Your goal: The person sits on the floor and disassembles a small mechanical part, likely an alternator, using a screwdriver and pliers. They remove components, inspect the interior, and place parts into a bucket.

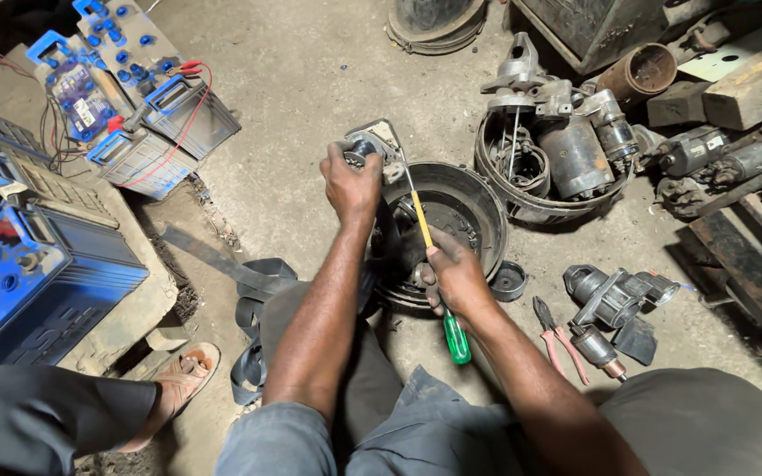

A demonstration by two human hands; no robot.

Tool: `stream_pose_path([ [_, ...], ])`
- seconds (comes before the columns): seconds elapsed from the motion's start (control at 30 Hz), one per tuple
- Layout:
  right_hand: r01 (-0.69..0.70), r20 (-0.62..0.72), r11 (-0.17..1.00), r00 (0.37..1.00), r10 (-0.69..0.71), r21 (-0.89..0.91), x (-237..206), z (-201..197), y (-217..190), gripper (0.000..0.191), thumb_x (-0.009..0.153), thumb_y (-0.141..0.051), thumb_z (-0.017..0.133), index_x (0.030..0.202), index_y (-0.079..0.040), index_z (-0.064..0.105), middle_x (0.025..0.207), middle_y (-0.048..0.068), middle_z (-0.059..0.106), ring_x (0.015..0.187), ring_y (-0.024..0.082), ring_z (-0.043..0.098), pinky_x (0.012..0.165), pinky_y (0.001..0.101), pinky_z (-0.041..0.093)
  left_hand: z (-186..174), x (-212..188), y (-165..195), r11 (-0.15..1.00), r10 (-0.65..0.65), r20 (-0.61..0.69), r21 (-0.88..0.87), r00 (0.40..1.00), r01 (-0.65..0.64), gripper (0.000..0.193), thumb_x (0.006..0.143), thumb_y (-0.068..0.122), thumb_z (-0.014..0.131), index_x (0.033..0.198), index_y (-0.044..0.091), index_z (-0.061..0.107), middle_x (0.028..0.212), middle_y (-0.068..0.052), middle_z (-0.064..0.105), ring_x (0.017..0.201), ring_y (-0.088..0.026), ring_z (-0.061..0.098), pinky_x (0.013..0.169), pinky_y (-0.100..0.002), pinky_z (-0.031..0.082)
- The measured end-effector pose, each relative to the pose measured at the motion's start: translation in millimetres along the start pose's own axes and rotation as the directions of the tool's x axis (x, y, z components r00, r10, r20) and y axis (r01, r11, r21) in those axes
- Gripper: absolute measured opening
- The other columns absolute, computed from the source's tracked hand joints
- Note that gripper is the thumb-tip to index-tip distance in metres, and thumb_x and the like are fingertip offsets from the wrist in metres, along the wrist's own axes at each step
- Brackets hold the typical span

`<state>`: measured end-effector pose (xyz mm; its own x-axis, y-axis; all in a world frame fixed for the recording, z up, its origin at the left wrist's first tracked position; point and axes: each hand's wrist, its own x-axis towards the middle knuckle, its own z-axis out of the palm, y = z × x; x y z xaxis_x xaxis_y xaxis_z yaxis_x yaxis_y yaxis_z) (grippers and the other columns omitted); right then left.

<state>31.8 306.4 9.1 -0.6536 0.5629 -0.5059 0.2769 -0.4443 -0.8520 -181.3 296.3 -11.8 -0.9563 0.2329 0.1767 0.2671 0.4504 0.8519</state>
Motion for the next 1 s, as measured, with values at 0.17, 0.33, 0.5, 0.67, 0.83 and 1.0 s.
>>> stream_pose_path([
  [0.17,0.004,-0.004,0.993,1.0,-0.004,-0.117,4,5,-10,0.051,0.102,-0.02,0.049,0.153,-0.02,0.044,0.064,0.001,0.054,0.036,0.011,0.044,0.031,0.0286,0.035,0,5,-5,1.0,-0.004,0.109,0.016,0.994,0.003,0.056,0.075,0.031,0.069,0.123,0.009,0.052,0.114,-0.018,0.052,0.102,-0.034,0.065,0.084,-0.048,0.058],
  [0.33,0.003,0.074,0.999,0.997,-0.001,-0.032,14,4,-24,0.051,0.103,-0.02,0.049,0.154,-0.016,0.045,0.066,0.0,0.053,0.039,0.01,0.045,0.031,0.0265,0.034,0,7,-9,0.996,0.061,0.098,0.06,0.993,-0.067,0.06,0.078,0.029,0.071,0.129,0.007,0.05,0.117,-0.019,0.049,0.105,-0.034,0.063,0.085,-0.051,0.056],
  [0.5,-0.052,0.062,0.997,0.997,0.055,-0.057,14,-1,-31,0.051,0.102,-0.023,0.052,0.153,-0.022,0.047,0.066,-0.002,0.054,0.04,0.008,0.041,0.033,0.0244,0.032,3,12,-14,0.99,0.124,0.001,0.069,0.992,-0.124,0.062,0.074,0.027,0.075,0.126,0.005,0.049,0.119,-0.021,0.05,0.107,-0.037,0.061,0.088,-0.052,0.054],
  [0.67,0.034,0.16,0.926,0.987,0.029,-0.377,25,-57,-48,0.052,0.101,-0.026,0.053,0.153,-0.028,0.049,0.062,-0.004,0.05,0.04,0.007,0.038,0.033,0.0247,0.031,-13,32,-26,0.972,0.236,0.065,-0.037,0.97,-0.234,0.053,0.076,0.022,0.076,0.123,0.007,0.056,0.12,-0.019,0.054,0.109,-0.035,0.062,0.094,-0.05,0.054],
  [0.83,0.162,0.283,0.83,0.959,-0.006,-0.534,35,-94,-65,0.05,0.103,-0.025,0.054,0.153,-0.024,0.054,0.064,-0.006,0.053,0.043,0.006,0.042,0.037,0.0226,0.036,-17,44,-32,0.975,0.139,0.17,-0.198,0.976,-0.105,0.05,0.075,0.017,0.073,0.121,0.006,0.057,0.123,-0.018,0.057,0.107,-0.031,0.064,0.092,-0.045,0.059],
  [1.0,-0.078,0.045,0.942,0.994,0.098,-0.328,19,-32,-46,0.053,0.102,-0.025,0.051,0.154,-0.027,0.043,0.069,-0.001,0.054,0.042,0.011,0.046,0.035,0.0275,0.039,10,19,-25,0.992,0.024,0.035,-0.121,0.999,-0.02,0.057,0.075,0.022,0.073,0.124,0.008,0.05,0.124,-0.018,0.049,0.109,-0.033,0.061,0.088,-0.048,0.057],
])
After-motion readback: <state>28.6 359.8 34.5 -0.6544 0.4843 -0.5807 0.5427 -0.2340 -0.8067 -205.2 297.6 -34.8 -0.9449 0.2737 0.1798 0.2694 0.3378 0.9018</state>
